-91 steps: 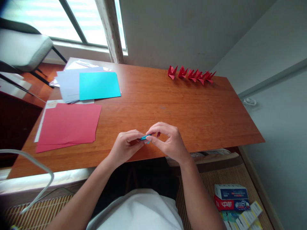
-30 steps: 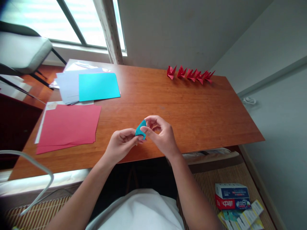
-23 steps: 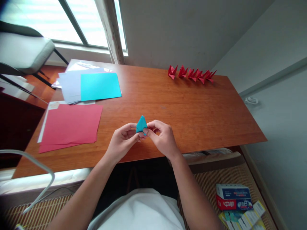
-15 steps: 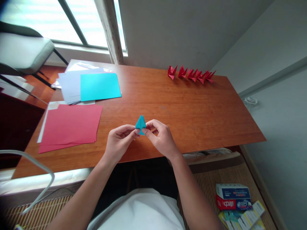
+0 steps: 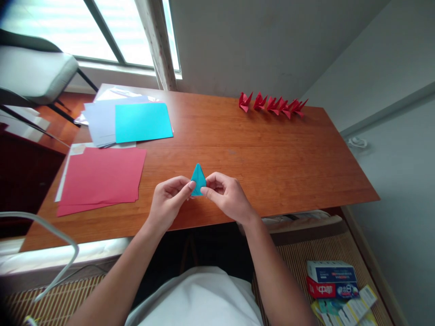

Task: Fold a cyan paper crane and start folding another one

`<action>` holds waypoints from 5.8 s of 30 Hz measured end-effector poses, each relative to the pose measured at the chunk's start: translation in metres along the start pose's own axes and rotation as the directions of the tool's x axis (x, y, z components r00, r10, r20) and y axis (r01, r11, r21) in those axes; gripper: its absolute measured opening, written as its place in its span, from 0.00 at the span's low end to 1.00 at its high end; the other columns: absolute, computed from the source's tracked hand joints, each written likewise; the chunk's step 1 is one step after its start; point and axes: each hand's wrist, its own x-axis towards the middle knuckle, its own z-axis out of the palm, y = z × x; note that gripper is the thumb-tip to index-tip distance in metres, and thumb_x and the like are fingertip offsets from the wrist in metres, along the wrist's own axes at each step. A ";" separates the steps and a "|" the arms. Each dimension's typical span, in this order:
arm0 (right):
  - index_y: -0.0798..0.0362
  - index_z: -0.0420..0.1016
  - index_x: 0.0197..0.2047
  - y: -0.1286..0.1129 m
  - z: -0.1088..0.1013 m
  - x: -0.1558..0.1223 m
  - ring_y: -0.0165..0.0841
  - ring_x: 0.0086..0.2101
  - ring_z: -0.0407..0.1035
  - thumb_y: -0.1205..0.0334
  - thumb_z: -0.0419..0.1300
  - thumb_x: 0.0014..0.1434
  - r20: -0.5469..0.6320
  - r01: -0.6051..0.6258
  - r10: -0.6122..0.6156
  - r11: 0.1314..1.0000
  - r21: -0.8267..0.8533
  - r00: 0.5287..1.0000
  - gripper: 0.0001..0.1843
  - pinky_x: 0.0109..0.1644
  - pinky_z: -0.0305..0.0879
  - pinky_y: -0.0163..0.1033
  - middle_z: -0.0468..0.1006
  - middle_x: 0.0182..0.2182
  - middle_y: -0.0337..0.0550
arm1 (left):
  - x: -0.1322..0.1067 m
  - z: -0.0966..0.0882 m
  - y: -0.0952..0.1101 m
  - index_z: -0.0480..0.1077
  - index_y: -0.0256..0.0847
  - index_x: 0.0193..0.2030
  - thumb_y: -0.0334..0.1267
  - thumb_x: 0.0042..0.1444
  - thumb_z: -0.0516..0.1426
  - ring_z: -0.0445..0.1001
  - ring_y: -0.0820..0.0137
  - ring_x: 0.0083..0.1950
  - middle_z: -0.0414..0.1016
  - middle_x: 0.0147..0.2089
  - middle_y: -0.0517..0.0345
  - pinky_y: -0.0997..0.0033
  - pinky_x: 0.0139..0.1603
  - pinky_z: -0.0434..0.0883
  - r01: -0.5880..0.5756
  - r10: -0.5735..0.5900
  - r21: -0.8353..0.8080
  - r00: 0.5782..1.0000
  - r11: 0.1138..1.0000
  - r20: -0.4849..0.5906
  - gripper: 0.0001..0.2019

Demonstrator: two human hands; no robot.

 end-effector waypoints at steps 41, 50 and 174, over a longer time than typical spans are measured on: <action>0.50 0.71 0.31 0.004 0.011 -0.005 0.29 0.25 0.63 0.47 0.62 0.65 -0.213 0.047 -0.035 0.997 0.056 0.977 0.17 0.31 0.61 0.36 0.70 0.23 0.35 | 0.002 -0.002 0.000 0.76 0.38 0.32 0.47 0.62 0.61 0.70 0.71 0.31 0.77 0.30 0.56 0.73 0.33 0.64 0.099 -0.071 -0.155 0.981 0.983 0.180 0.14; 0.50 0.72 0.31 0.006 0.013 -0.005 0.29 0.26 0.65 0.48 0.62 0.65 -0.233 0.053 -0.037 0.996 0.065 0.972 0.16 0.31 0.62 0.36 0.72 0.24 0.35 | 0.002 -0.003 -0.001 0.77 0.38 0.33 0.42 0.63 0.61 0.71 0.72 0.32 0.77 0.31 0.57 0.73 0.34 0.64 0.088 -0.043 -0.217 0.977 0.972 0.207 0.11; 0.51 0.73 0.32 0.009 0.020 -0.012 0.31 0.27 0.68 0.50 0.62 0.64 -0.454 0.040 -0.092 0.992 -0.122 0.886 0.14 0.33 0.65 0.37 0.74 0.24 0.36 | 0.001 0.008 -0.008 0.66 0.42 0.40 0.36 0.59 0.65 0.76 0.72 0.41 0.76 0.46 0.55 0.76 0.37 0.72 -0.024 0.042 -0.206 0.996 0.978 0.081 0.10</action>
